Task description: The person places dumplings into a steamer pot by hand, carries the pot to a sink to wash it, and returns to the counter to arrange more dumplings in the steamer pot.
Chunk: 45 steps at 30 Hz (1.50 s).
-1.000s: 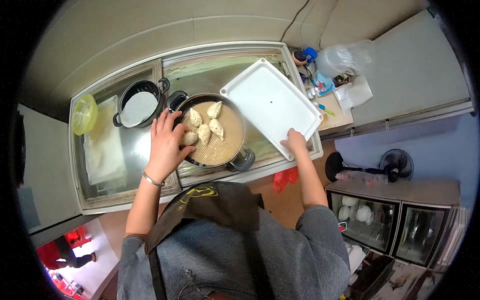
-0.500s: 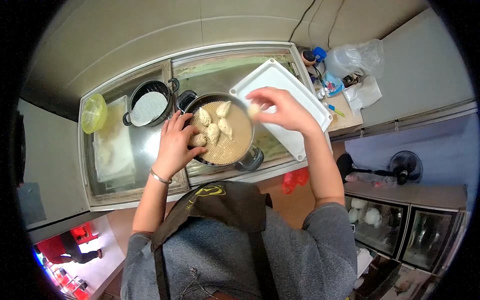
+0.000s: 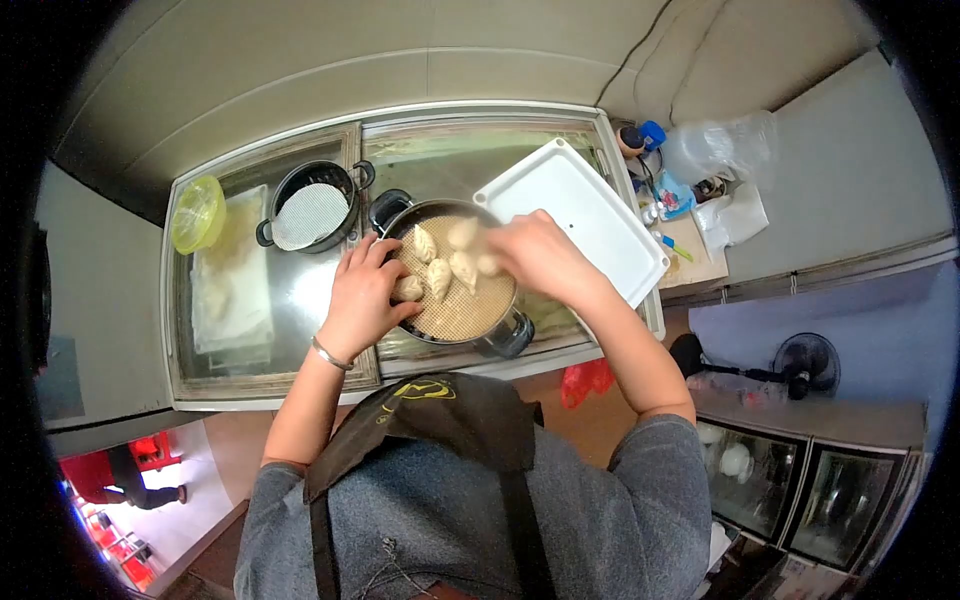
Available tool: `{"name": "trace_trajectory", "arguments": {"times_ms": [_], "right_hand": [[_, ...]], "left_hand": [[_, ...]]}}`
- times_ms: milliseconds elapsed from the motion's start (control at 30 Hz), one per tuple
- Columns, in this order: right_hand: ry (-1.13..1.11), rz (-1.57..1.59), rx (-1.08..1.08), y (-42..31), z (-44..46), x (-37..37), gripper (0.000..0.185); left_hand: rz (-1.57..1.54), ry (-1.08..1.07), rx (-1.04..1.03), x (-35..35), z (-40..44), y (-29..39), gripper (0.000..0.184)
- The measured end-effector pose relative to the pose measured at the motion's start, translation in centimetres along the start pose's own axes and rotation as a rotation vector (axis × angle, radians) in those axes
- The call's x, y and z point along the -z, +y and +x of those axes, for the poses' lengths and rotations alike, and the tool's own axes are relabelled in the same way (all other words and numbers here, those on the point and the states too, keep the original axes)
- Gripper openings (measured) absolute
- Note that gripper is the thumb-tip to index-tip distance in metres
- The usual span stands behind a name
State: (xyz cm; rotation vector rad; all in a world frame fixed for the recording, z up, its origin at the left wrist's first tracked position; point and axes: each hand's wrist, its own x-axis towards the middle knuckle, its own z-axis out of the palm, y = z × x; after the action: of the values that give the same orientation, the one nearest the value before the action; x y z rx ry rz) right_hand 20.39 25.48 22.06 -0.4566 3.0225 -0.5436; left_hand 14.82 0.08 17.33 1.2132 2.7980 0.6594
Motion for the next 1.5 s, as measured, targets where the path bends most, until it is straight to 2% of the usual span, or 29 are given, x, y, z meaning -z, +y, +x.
{"name": "trace_trajectory", "arguments": {"times_ms": [133, 233, 300, 367, 400, 433, 467, 533, 633, 700, 733, 800, 833, 900, 1033, 1067, 1100, 1167, 1233, 1267, 1300, 1367, 1433, 1500], "right_hand": [[0.003, 0.012, -0.019, 1.1, -0.5, -1.6, 0.009], [0.122, 0.098, -0.004, 1.7, -1.1, -1.5, 0.011], [0.489, 0.368, -0.238, 4.7, -3.1, -2.7, 0.013], [0.714, 0.471, -0.435, 9.7, -6.0, -4.4, 0.020], [0.762, 0.438, -0.621, 12.1, -8.2, -5.6, 0.025], [0.848, 0.303, -0.712, 15.8, -11.3, -8.4, 0.032], [0.874, -0.006, -0.865, 18.6, -14.5, -11.0, 0.042], [0.853, -0.063, -1.271, 19.4, -18.8, -14.2, 0.050], [0.861, 0.133, -1.235, 19.8, -22.4, -18.7, 0.051], [0.768, 0.404, -1.431, 19.6, -22.6, -20.8, 0.046], [0.765, 0.415, -1.425, 19.9, -22.5, -21.5, 0.046], [0.916, 0.792, -1.429, 20.4, -22.5, -21.3, 0.041], [0.943, 0.793, -1.433, 20.6, -22.7, -21.1, 0.041], [1.166, 0.950, -1.305, 20.1, -22.6, -19.9, 0.039], [1.408, 0.944, -1.274, 18.1, -23.7, -18.5, 0.040], [1.398, 0.893, -1.385, 17.4, -24.7, -18.1, 0.038], [1.522, 0.969, -1.304, 17.4, -26.1, -19.1, 0.036], [1.649, 1.078, -1.219, 16.2, -29.7, -20.9, 0.039], [1.774, 1.129, -1.165, 14.3, -33.9, -23.2, 0.043], [1.819, 1.120, -1.194, 12.7, -35.8, -24.4, 0.043], [1.897, 1.202, -1.228, 10.9, -37.9, -25.5, 0.044], [2.048, 1.243, -1.285, 7.2, -43.1, -29.0, 0.045], [2.256, 1.247, -1.307, 3.1, -47.4, -33.4, 0.046], [2.408, 1.169, -1.388, -2.2, -50.3, -35.1, 0.046]], "left_hand": [[-0.016, -0.001, -0.005, 0.5, 0.1, 0.2, 0.044], [-0.079, 0.023, -0.017, 0.9, -0.1, 0.0, 0.046], [-0.153, 0.058, -0.034, 1.3, -0.2, -0.1, 0.047], [-0.250, 0.138, -0.036, 2.6, -0.4, -0.3, 0.046], [-0.296, 0.143, -0.015, 3.2, -0.7, -0.5, 0.045], [-0.343, 0.159, -0.003, 3.9, -1.0, -0.7, 0.044], [-0.378, 0.178, 0.018, 3.9, -1.5, -1.4, 0.043], [-0.392, 0.231, 0.062, 3.7, -2.4, -2.8, 0.040], [-0.471, 0.234, 0.143, 3.8, -3.0, -4.1, 0.040], [-0.453, 0.242, 0.164, 3.8, -3.4, -4.6, 0.040], [-0.480, 0.252, 0.169, 3.7, -3.6, -4.8, 0.040], [-0.510, 0.248, 0.172, 4.0, -3.7, -4.9, 0.039], [-0.511, 0.244, 0.147, 4.3, -4.1, -5.1, 0.039], [-0.527, 0.259, 0.173, 4.6, -5.0, -5.6, 0.036], [-0.630, 0.253, 0.317, 2.9, -8.5, -9.5, 0.032], [-0.678, 0.255, 0.336, 2.3, -9.5, -11.0, 0.031], [-0.719, 0.256, 0.371, 1.9, -10.2, -12.2, 0.030], [-0.794, 0.228, 0.320, 2.9, -10.4, -11.8, 0.027], [-0.743, 0.268, 0.304, 4.5, -9.8, -9.4, 0.025], [-0.772, 0.286, 0.313, 5.0, -9.3, -9.5, 0.025], [-0.786, 0.317, 0.294, 5.8, -8.8, -8.1, 0.034], [-0.747, 0.346, 0.219, 6.8, -6.7, -8.4, 0.037], [0.066, 0.359, -0.054, 8.0, -4.9, -6.3, 0.040], [-0.216, 0.465, -0.142, 9.9, -3.9, 1.3, 0.035]]}}
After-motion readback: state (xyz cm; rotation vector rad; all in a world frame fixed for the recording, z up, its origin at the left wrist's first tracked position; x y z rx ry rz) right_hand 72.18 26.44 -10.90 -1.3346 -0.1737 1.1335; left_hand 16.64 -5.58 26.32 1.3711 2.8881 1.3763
